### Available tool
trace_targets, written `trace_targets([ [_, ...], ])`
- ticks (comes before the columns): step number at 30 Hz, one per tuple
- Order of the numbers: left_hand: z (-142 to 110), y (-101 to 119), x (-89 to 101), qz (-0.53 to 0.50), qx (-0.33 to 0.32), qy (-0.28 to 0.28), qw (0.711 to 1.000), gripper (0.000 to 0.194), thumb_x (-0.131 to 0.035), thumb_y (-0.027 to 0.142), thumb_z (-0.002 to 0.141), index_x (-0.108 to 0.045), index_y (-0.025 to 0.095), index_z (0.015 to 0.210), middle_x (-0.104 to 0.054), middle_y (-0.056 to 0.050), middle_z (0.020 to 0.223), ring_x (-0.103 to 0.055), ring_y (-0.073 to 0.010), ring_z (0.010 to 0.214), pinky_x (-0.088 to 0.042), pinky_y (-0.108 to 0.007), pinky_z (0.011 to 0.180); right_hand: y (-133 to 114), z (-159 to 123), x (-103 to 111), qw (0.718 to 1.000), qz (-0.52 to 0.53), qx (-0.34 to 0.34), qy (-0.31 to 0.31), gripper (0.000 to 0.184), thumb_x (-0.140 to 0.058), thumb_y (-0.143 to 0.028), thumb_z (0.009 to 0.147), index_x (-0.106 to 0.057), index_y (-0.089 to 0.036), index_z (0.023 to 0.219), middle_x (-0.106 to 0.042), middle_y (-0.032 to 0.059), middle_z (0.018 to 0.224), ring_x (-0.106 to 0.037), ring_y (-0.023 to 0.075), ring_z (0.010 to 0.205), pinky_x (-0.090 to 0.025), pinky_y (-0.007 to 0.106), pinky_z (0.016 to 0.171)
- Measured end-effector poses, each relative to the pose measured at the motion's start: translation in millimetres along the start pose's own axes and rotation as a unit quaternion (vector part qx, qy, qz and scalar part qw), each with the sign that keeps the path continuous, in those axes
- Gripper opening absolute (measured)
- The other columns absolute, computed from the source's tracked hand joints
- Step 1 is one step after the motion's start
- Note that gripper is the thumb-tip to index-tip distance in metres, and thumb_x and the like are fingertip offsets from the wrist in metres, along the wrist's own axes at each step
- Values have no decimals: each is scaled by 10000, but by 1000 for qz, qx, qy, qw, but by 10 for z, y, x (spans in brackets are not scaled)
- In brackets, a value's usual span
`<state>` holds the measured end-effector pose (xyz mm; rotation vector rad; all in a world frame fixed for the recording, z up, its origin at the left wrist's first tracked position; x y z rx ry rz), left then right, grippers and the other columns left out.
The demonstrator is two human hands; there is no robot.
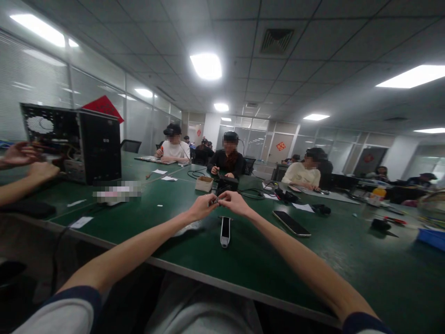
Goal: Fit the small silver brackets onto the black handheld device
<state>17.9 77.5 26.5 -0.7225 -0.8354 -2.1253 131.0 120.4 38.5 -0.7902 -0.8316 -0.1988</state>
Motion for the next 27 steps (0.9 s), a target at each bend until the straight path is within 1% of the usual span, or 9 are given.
trace_targets([
  [3, -15, -148, -27, -49, 45, -8, 998, 270, -530, 355, 802, -562, 154, 980, -600, 10, 714, -553, -128, 649, -415, -217, 604, 100, -57, 14, 1000, 22, -1, -9, 229, -546, -288, 808, -605, -136, 968, -676, 35, 776, -618, 127, 684, -458, 224, 640],
  [5, -39, -273, -80, -58, 77, -35, 995, 367, -543, 358, 780, -526, 161, 1089, -591, 30, 658, -554, -132, 615, -411, -218, 581, 180, -159, 98, 1000, -24, 5, 17, 201, -531, -286, 817, -620, -150, 936, -676, 40, 825, -613, 133, 731, -456, 238, 676],
  [6, -53, -332, -114, -54, 91, -54, 993, 383, -547, 366, 771, -529, 163, 1096, -589, 33, 643, -555, -136, 608, -409, -219, 572, 224, -228, 140, 998, -51, 6, 30, 192, -527, -286, 820, -628, -155, 917, -674, 44, 846, -609, 138, 752, -454, 246, 693],
  [8, -84, -436, -192, -51, 118, -99, 987, 331, -555, 389, 753, -591, 162, 991, -610, 16, 660, -569, -144, 624, -411, -222, 572, 309, -385, 192, 995, -88, 7, 44, 196, -509, -288, 831, -638, -157, 900, -669, 52, 868, -602, 146, 776, -450, 257, 718],
  [10, -107, -494, -254, -68, 133, -132, 980, 322, -560, 398, 746, -609, 164, 962, -642, 2, 699, -590, -150, 654, -423, -228, 597, 378, -537, 192, 994, -98, 3, 38, 218, -488, -304, 845, -642, -159, 899, -664, 55, 873, -600, 151, 781, -452, 261, 724],
  [13, -127, -501, -317, -104, 142, -167, 970, 345, -574, 414, 736, -608, 155, 962, -666, -16, 743, -607, -154, 685, -436, -230, 619, 408, -699, 120, 996, -94, 1, 2, 236, -482, -331, 847, -647, -168, 891, -657, 53, 881, -596, 157, 788, -460, 261, 712],
  [16, -138, -453, -343, -113, 135, -187, 966, 362, -578, 426, 734, -608, 150, 966, -668, -21, 732, -602, -152, 665, -430, -226, 599, 390, -756, 59, 996, -90, -7, -23, 222, -510, -326, 828, -649, -165, 892, -653, 56, 882, -593, 159, 784, -465, 261, 699],
  [23, -144, -395, -373, -98, 135, -194, 967, 373, -587, 435, 728, -624, 156, 973, -663, -14, 713, -587, -149, 644, -411, -219, 570, 464, -696, 2, 995, -97, -5, -15, 167, -535, -227, 793, -657, -162, 887, -649, 46, 863, -588, 148, 778, -458, 260, 716],
  [27, -130, -396, -387, -108, 138, -188, 966, 372, -581, 431, 735, -623, 155, 981, -669, -14, 718, -585, -146, 629, -411, -217, 566, 516, -681, -34, 994, -104, -7, -14, 156, -537, -219, 786, -653, -155, 869, -644, 48, 856, -580, 146, 764, -449, 255, 693],
])
Point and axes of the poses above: each hand's wrist, its own z-axis towards the middle knuckle, its own x-axis out of the back of the hand, y = z × x, the point moved 7 cm from there along z, towards the middle knuckle
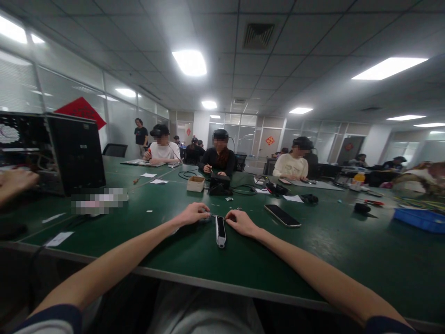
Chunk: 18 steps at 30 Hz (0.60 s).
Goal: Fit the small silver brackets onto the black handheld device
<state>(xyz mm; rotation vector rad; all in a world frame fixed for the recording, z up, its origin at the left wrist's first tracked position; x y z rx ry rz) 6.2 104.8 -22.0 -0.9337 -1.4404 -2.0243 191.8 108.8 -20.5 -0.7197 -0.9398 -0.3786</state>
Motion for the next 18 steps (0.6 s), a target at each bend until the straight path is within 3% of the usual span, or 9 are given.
trace_targets([
  [6, 14, 0, 14, 6, -6, 9, 1000, 380, -582, 432, 729, -637, 146, 973, -674, -19, 719, -582, -149, 629, -407, -219, 562, 36, 3, -38, 1000, 14, -15, 4, 149, -528, -229, 798, -635, -149, 865, -641, 49, 837, -571, 142, 735, -441, 248, 665],
  [13, -37, 70, -58, 19, -5, -21, 1000, 353, -586, 417, 731, -633, 165, 974, -670, -11, 713, -590, -152, 626, -411, -216, 559, 25, 3, -61, 1000, 18, -23, 3, 151, -512, -239, 817, -623, -151, 868, -627, 49, 852, -564, 142, 745, -440, 246, 658],
  [18, -79, 184, -65, 80, -43, 10, 996, 273, -553, 380, 771, -619, 201, 966, -649, 1, 751, -592, -150, 668, -404, -213, 584, -1, -4, -51, 1000, 18, -20, 0, 145, -509, -233, 822, -619, -150, 867, -620, 48, 848, -556, 138, 736, -437, 243, 650],
])
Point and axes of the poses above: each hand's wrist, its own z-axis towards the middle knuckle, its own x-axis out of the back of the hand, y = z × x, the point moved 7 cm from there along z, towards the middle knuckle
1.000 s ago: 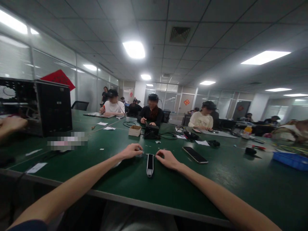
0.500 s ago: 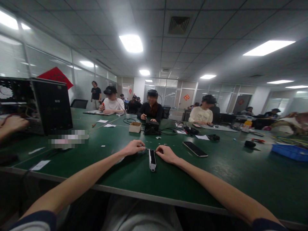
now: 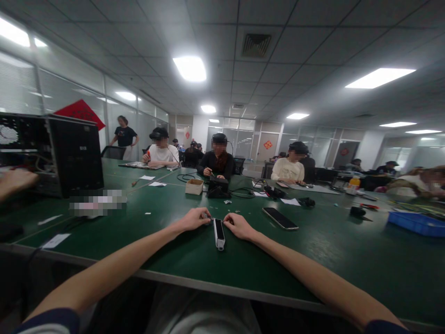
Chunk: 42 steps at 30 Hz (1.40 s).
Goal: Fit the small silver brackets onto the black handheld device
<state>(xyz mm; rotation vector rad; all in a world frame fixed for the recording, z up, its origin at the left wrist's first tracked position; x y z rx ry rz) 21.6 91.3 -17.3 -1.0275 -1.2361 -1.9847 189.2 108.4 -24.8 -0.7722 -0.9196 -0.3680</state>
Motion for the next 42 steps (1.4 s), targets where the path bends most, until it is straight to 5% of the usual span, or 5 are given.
trace_targets([
  [18, 68, -359, 129, -57, 25, 8, 998, 263, -606, 391, 684, -687, 151, 754, -684, -10, 783, -596, -169, 765, -428, -232, 712, 38, 279, -55, 996, -31, 78, 9, 208, -488, -320, 860, -614, -156, 890, -618, 38, 841, -551, 130, 748, -418, 234, 682],
  [25, 107, -364, 103, -68, -1, 4, 998, 290, -609, 429, 695, -681, 151, 727, -677, -34, 904, -591, -187, 837, -426, -261, 775, 672, 794, 301, 960, -266, -86, 4, 243, -457, -235, 855, -544, -153, 1067, -554, 112, 1076, -517, 186, 992, -379, 265, 814],
  [30, 93, -337, 83, -67, 8, 7, 998, 272, -593, 393, 723, -673, 142, 790, -680, -28, 838, -597, -173, 810, -431, -247, 766, 874, 1072, 125, 946, -294, -135, -19, 314, -469, -173, 830, -513, -163, 1141, -529, 150, 1132, -526, 226, 1012, -392, 312, 796],
  [36, 87, -327, 57, -74, 9, 0, 997, 236, -579, 354, 744, -668, 147, 815, -676, -20, 839, -600, -160, 791, -437, -236, 746, 848, 1175, -74, 939, -320, -126, -25, 223, -433, -158, 860, -580, -159, 1028, -576, 125, 1067, -538, 206, 991, -391, 295, 791],
  [42, 70, -237, 78, -41, 12, -4, 999, 178, -573, 291, 754, -668, 147, 796, -672, -23, 843, -597, -154, 784, -437, -223, 722, 595, 1175, 211, 937, -335, -97, 29, 236, -396, -233, 901, -569, -130, 1023, -557, 136, 1082, -496, 206, 1022, -376, 277, 811],
])
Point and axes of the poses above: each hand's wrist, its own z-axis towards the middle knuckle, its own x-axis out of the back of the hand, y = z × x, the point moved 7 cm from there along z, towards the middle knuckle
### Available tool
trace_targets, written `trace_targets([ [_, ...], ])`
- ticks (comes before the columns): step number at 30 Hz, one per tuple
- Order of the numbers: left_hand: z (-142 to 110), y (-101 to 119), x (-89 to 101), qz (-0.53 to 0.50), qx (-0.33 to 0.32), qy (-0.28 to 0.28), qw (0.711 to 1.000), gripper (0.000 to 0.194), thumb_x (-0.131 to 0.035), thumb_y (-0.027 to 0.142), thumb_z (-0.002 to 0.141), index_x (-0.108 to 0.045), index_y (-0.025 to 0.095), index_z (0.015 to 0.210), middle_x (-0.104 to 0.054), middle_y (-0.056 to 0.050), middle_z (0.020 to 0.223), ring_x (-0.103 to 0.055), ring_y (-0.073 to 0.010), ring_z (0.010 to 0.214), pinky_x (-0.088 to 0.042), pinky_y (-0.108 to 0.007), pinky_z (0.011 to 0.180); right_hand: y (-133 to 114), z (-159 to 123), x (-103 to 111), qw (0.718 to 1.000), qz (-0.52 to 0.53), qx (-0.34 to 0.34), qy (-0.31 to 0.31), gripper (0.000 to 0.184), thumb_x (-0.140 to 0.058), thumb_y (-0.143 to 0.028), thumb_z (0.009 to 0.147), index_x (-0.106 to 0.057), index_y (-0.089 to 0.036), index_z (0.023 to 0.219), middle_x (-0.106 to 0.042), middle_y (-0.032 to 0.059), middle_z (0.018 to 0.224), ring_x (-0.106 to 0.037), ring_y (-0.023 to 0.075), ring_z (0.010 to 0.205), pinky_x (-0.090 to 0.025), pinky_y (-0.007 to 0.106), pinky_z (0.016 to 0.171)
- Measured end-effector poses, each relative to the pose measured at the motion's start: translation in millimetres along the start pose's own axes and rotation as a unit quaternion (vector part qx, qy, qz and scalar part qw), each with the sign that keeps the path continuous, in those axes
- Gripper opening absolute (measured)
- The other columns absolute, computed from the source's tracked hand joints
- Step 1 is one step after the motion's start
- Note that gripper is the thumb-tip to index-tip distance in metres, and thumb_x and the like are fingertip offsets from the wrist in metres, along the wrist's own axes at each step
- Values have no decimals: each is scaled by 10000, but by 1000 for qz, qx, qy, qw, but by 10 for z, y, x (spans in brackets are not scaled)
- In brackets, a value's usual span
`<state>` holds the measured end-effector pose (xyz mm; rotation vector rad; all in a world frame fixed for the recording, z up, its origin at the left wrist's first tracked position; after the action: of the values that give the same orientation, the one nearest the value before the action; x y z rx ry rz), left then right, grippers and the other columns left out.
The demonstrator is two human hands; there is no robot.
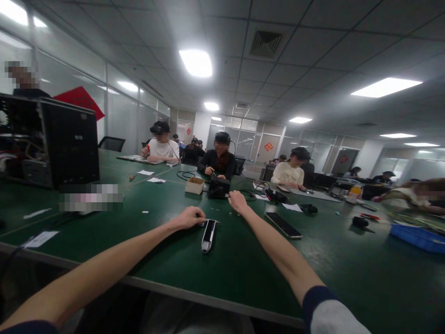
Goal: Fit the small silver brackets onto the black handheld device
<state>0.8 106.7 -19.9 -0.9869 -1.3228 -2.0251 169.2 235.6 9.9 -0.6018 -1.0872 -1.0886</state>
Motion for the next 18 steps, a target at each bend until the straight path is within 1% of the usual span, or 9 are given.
trace_targets([
  [3, -4, 51, 11, 35, -27, 14, 999, 169, -570, 284, 762, -666, 150, 798, -664, -27, 832, -587, -153, 779, -427, -221, 715, -42, -204, 258, 998, 34, 21, 43, 225, -459, -306, 879, -586, -142, 966, -579, 114, 1007, -528, 187, 929, -381, 251, 764],
  [6, -16, 110, 16, 72, -74, 29, 994, 175, -559, 292, 778, -662, 151, 785, -650, -37, 851, -576, -156, 789, -416, -225, 716, -152, -557, 376, 993, 94, 69, 37, 194, -519, -335, 841, -604, -161, 854, -602, 74, 890, -546, 162, 811, -375, 237, 702],
  [8, -29, 145, 8, 84, -96, 28, 991, 183, -546, 296, 794, -656, 150, 783, -640, -42, 851, -572, -155, 782, -414, -227, 711, -217, -802, 387, 987, 132, 86, 25, 191, -539, -342, 822, -602, -166, 789, -604, 54, 828, -540, 152, 757, -370, 238, 672],
  [11, -47, 183, -4, 94, -107, 28, 989, 195, -538, 310, 808, -644, 149, 783, -629, -43, 838, -568, -152, 762, -415, -228, 698, -277, -1068, 377, 980, 182, 79, 27, 176, -548, -314, 802, -584, -157, 730, -590, 44, 787, -521, 143, 732, -373, 242, 668],
  [15, -57, 226, -36, 104, -112, 23, 988, 195, -535, 319, 816, -633, 152, 793, -616, -42, 849, -560, -143, 753, -416, -226, 688, -385, -1219, 402, 962, 250, 97, 53, 130, -563, -256, 777, -563, -146, 707, -580, 59, 864, -514, 146, 811, -387, 250, 729],
  [18, -59, 258, -44, 108, -113, 19, 988, 195, -532, 320, 817, -631, 153, 794, -612, -42, 853, -557, -144, 757, -418, -227, 695, -443, -1260, 386, 953, 280, 104, 45, 106, -544, -227, 786, -547, -147, 716, -580, 48, 838, -517, 133, 758, -400, 238, 687],
])
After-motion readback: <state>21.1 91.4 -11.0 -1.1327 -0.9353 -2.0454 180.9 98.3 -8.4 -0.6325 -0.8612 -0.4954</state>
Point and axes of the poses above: each hand's wrist, its own z-axis towards the middle knuckle, its own x-axis out of the back of the hand, y = z × x, the point moved 7 cm from there along z, towards the middle knuckle
